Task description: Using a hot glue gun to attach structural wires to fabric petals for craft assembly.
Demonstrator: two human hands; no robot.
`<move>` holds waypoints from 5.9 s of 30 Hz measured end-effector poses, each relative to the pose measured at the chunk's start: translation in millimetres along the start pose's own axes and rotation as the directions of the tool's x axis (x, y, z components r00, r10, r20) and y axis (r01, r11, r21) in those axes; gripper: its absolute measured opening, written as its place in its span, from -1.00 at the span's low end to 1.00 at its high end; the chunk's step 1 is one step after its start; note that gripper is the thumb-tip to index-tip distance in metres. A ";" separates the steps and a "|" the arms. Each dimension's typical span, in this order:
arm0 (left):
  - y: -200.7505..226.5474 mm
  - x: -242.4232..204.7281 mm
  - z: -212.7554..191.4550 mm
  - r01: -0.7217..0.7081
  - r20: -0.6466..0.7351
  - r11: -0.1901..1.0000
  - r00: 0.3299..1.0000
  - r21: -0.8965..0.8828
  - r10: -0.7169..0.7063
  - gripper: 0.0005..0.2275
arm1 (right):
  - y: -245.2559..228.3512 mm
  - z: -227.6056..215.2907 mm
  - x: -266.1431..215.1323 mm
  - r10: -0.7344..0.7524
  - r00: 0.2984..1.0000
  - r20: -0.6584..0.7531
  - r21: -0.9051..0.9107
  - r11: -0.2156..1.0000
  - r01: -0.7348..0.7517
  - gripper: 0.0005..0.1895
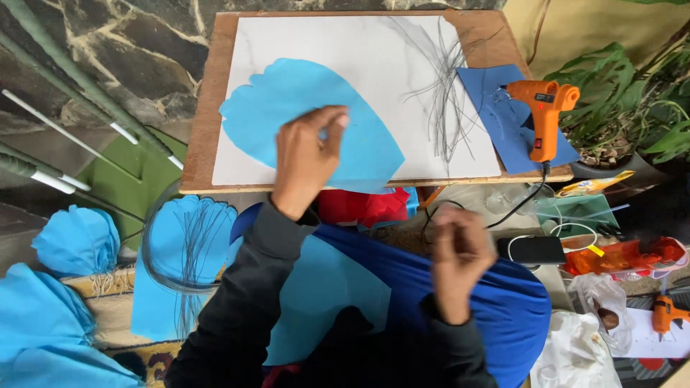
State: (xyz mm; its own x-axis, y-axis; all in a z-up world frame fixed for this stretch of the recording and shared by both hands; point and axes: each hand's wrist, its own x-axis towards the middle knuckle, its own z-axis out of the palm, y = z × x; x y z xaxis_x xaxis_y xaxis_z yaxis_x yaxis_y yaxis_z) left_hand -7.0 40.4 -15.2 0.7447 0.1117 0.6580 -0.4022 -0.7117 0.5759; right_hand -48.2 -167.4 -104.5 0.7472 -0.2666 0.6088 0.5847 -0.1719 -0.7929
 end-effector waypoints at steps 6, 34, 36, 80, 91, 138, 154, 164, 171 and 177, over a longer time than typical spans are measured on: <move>-106.8 -6.8 31.8 -0.074 0.294 0.830 0.950 0.553 -0.111 -0.54 | -23.8 -22.7 26.9 0.175 0.983 0.053 -0.094 0.981 -0.170 -0.80; -146.8 49.2 19.8 -0.387 0.350 0.820 0.904 0.422 0.247 -0.65 | -21.0 88.7 40.9 0.077 0.875 0.478 -0.559 0.795 0.235 -0.68; -142.7 49.8 18.8 -0.420 0.356 0.804 0.892 0.421 0.279 -0.66 | -17.8 86.7 38.2 0.080 0.877 0.474 -0.575 0.782 0.240 -0.65; -175.7 70.6 33.3 -0.406 0.439 0.822 0.872 0.400 0.217 -0.69 | -20.1 98.2 58.5 0.056 0.840 0.539 -0.556 0.774 0.305 -0.70; -172.5 70.0 36.2 -0.400 0.380 0.822 0.892 0.406 0.246 -0.68 | -25.8 71.2 39.9 0.083 0.906 0.414 -0.581 0.791 0.193 -0.72; -174.7 79.9 62.3 -0.194 0.454 0.873 0.891 0.447 -0.035 -0.28 | -20.5 62.1 32.0 0.092 0.898 0.429 -0.575 0.795 0.194 -0.66; -166.2 81.8 61.0 -0.163 0.479 0.870 0.873 0.465 -0.092 -0.19 | -27.7 2.6 72.7 0.150 0.926 0.347 -0.576 0.813 0.084 -0.77; -166.1 80.4 57.6 -0.125 0.435 0.888 0.896 0.443 -0.091 -0.18 | 76.1 -59.4 175.0 0.068 0.968 0.241 -0.617 0.780 0.099 -0.69; -168.5 79.4 60.0 -0.142 0.424 0.889 0.904 0.434 -0.062 -0.20 | 121.0 -52.9 183.5 0.094 0.981 0.169 -0.595 0.803 0.025 -0.82; -170.4 78.8 60.2 -0.172 0.426 0.886 0.904 0.431 -0.032 -0.23 | 107.8 -52.5 185.4 0.403 0.915 0.022 -0.272 0.883 -0.383 -0.92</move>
State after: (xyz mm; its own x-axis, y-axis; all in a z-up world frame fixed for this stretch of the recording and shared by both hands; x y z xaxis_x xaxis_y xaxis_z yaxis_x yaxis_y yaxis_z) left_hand 152.3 128.7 -90.6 0.9130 -0.1716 0.3701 -0.2544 -0.9487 0.1878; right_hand 136.8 -285.1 -78.5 0.9262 -0.2925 0.2378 0.1444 -0.3075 -0.9405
